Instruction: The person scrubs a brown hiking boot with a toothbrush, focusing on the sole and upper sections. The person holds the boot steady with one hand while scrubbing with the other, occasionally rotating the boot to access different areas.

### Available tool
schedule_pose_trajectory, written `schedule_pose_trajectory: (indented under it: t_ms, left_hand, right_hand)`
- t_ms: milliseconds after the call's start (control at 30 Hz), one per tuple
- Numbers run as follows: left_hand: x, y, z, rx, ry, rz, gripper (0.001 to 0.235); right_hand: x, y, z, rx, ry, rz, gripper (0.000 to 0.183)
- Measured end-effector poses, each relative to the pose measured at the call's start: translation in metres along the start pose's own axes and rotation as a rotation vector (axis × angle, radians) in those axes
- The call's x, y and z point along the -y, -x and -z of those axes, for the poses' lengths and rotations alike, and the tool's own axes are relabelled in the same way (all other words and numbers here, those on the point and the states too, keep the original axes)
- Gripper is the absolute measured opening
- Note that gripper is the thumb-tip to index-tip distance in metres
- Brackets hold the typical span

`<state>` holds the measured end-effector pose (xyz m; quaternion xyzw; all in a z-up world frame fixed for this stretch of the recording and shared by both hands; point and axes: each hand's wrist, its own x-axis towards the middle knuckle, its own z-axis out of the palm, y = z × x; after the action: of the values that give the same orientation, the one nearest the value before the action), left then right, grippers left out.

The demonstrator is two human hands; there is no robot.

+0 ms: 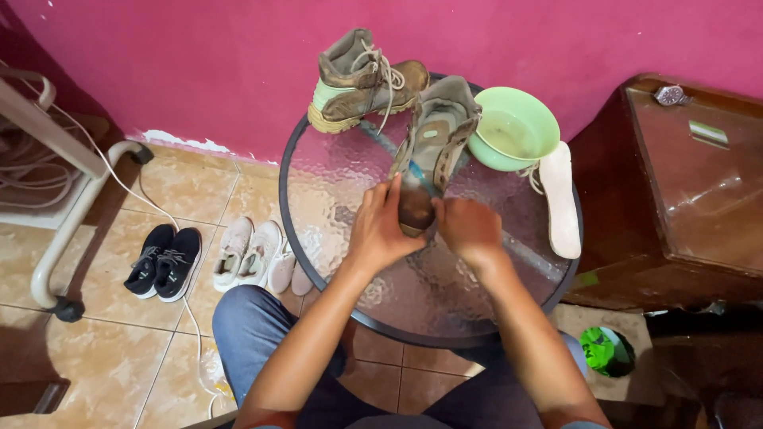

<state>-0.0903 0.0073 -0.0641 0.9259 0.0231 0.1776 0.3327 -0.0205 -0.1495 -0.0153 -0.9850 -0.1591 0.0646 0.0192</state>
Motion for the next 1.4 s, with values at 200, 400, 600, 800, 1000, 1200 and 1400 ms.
schedule_pose_trajectory:
  t_ms: [200, 400, 600, 800, 1000, 1200, 1400]
  left_hand:
    - [-0.006, 0.002, 0.006, 0.056, 0.017, 0.044, 0.123]
    - [-0.004, 0.0, 0.004, 0.039, 0.021, 0.038, 0.121]
    - [0.0, 0.0, -0.001, 0.031, -0.006, 0.047, 0.123]
    - [-0.003, 0.0, 0.003, 0.024, 0.01, 0.024, 0.12]
    - [-0.004, -0.002, 0.002, 0.048, -0.043, 0.036, 0.12]
    - [-0.002, -0.002, -0.001, 0.057, -0.005, 0.068, 0.117]
    - [0.006, -0.005, -0.013, 0.002, 0.077, 0.092, 0.096]
  right_hand:
    - [-0.001, 0.06, 0.012, 0.097, -0.01, 0.051, 0.058]
    - [-0.012, 0.0, 0.012, -0.01, 0.039, 0.005, 0.057]
    - [-0.004, 0.014, -0.011, -0.106, 0.041, 0.096, 0.057]
    - [-0.026, 0.047, -0.015, -0.27, 0.189, 0.162, 0.051]
    - [-0.018, -0.007, -0.015, -0.14, 0.118, 0.035, 0.056]
    - [-0.019, 0.05, -0.009, -0.198, 0.118, 0.06, 0.051]
    - [-0.034, 0.042, -0.034, -0.451, 0.137, 0.153, 0.043]
